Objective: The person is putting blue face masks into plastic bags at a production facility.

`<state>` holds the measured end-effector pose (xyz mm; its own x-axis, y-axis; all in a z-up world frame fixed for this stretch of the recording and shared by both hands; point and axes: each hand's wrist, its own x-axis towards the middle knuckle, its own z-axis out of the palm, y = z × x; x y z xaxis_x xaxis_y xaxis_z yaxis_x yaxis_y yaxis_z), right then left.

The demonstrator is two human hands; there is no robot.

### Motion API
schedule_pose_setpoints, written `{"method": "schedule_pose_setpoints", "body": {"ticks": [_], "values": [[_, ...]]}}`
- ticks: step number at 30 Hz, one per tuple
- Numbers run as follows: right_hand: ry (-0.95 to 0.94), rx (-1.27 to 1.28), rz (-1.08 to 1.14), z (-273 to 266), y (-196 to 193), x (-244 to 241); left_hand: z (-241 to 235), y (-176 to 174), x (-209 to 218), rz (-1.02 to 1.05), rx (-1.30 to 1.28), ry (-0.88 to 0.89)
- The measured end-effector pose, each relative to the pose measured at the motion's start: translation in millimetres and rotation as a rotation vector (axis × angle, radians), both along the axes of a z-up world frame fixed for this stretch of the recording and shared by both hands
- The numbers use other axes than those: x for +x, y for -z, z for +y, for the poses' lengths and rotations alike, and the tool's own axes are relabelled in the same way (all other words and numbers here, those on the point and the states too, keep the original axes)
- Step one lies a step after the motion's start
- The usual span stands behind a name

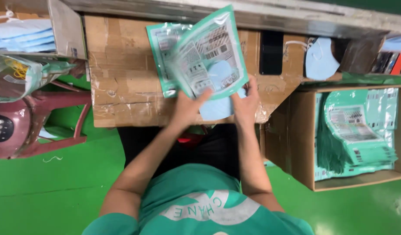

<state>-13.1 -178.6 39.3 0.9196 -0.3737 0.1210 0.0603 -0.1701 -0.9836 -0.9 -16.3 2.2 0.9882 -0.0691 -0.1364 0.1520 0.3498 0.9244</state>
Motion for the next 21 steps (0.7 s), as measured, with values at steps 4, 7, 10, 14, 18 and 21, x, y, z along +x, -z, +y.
{"method": "schedule_pose_setpoints", "body": {"ticks": [4,7,10,14,18,21], "values": [[0.037,0.437,0.018,4,12,-3,-23,8,-9,0.02,-0.009,-0.073],[-0.103,0.781,0.236,0,31,-25,-18,-8,-1,0.029,-0.105,-0.284],[-0.157,0.792,0.36,-11,48,-30,-8,9,0,0.07,-0.087,-0.057],[-0.021,0.871,0.256,-5,38,-26,-32,12,-26,-0.251,0.108,0.156],[-0.071,0.604,0.171,-30,43,-27,-22,-23,-48,-0.235,0.345,0.644],[-0.131,-0.07,0.164,-34,1,-28,6,-95,-34,-0.667,0.789,0.454]]}}
